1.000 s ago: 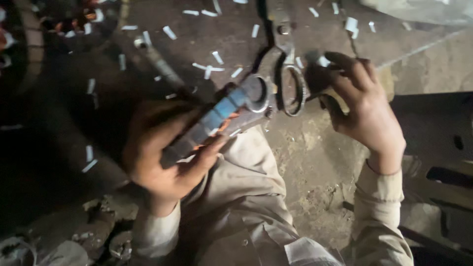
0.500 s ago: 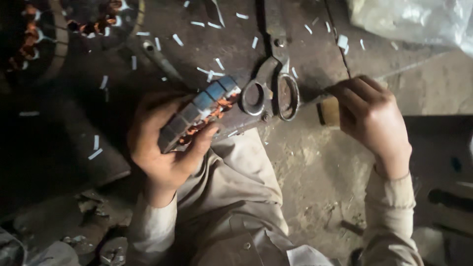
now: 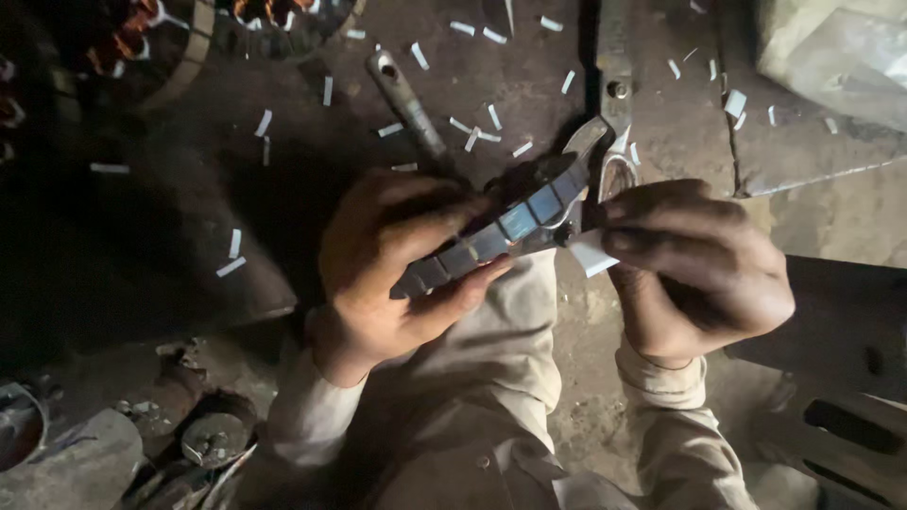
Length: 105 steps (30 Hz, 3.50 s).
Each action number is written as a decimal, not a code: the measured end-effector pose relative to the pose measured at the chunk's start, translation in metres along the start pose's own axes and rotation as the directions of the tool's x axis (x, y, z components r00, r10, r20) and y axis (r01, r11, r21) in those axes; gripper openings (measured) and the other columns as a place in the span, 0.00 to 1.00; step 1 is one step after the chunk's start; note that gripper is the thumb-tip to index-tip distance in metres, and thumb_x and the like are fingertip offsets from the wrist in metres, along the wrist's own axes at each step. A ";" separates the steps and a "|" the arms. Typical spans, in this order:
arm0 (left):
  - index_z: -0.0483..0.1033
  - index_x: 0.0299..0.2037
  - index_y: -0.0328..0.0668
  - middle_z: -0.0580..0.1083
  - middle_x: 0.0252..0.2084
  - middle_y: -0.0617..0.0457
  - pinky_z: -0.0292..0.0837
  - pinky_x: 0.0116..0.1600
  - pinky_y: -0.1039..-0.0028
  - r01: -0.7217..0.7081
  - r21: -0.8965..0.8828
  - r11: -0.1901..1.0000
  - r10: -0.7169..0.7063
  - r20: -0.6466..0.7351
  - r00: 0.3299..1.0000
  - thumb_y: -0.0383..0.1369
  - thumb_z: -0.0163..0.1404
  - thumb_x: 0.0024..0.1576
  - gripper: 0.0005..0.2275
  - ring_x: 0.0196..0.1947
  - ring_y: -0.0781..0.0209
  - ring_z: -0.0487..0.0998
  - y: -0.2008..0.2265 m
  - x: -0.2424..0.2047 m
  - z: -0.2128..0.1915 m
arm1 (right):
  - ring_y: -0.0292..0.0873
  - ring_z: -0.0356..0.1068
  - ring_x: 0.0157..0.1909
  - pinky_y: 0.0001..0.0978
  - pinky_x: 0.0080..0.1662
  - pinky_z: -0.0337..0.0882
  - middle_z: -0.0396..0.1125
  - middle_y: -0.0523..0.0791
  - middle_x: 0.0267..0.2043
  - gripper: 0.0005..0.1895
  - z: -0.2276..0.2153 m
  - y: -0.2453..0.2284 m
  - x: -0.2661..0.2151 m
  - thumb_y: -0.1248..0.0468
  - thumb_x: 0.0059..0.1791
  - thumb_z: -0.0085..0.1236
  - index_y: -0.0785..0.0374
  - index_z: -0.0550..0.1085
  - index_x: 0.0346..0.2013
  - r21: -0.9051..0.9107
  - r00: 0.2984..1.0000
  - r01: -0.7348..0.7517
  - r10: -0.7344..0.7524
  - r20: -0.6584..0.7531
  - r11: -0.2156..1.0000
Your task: The person inserts small white insulating pieces into the slots of a motor stator, using shears to trim excess material. The person handles the stator and shears repeatedly, placing trimmed pieces on the workbench.
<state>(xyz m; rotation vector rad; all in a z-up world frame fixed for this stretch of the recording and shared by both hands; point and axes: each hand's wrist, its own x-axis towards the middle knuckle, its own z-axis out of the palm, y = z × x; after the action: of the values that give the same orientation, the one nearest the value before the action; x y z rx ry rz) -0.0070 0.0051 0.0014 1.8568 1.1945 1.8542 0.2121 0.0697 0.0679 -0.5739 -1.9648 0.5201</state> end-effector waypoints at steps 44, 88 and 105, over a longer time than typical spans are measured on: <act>0.71 0.54 0.41 0.78 0.52 0.51 0.75 0.54 0.62 -0.026 -0.032 0.999 0.025 -0.021 0.999 0.36 0.67 0.57 0.21 0.52 0.53 0.79 -0.009 -0.007 0.004 | 0.58 0.76 0.39 0.43 0.40 0.77 0.70 0.59 0.35 0.07 -0.026 -0.004 0.056 0.77 0.43 0.63 0.78 0.74 0.33 -0.082 0.694 0.541 -0.390 0.605 0.837; 0.72 0.60 0.50 0.73 0.56 0.51 0.75 0.56 0.64 -0.013 -0.095 0.995 0.017 0.046 0.999 0.40 0.69 0.55 0.25 0.54 0.54 0.78 -0.013 -0.017 0.006 | 0.45 0.75 0.32 0.33 0.34 0.77 0.69 0.60 0.38 0.08 -0.022 0.003 0.061 0.79 0.42 0.63 0.76 0.75 0.35 0.063 0.677 0.527 -0.463 0.573 0.848; 0.73 0.59 0.48 0.73 0.57 0.51 0.75 0.57 0.61 -0.055 -0.096 0.994 0.057 0.022 0.998 0.39 0.73 0.51 0.28 0.54 0.54 0.77 -0.014 -0.013 0.011 | 0.50 0.74 0.30 0.39 0.32 0.75 0.71 0.53 0.33 0.06 -0.017 -0.030 0.062 0.75 0.43 0.65 0.61 0.78 0.31 -0.331 0.685 0.648 -0.335 0.646 0.686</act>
<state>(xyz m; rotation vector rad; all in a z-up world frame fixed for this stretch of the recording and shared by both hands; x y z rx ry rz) 0.0003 0.0088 -0.0190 1.8732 1.0368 1.8776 0.1977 0.0841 0.1357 -0.1587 -2.7202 -0.3096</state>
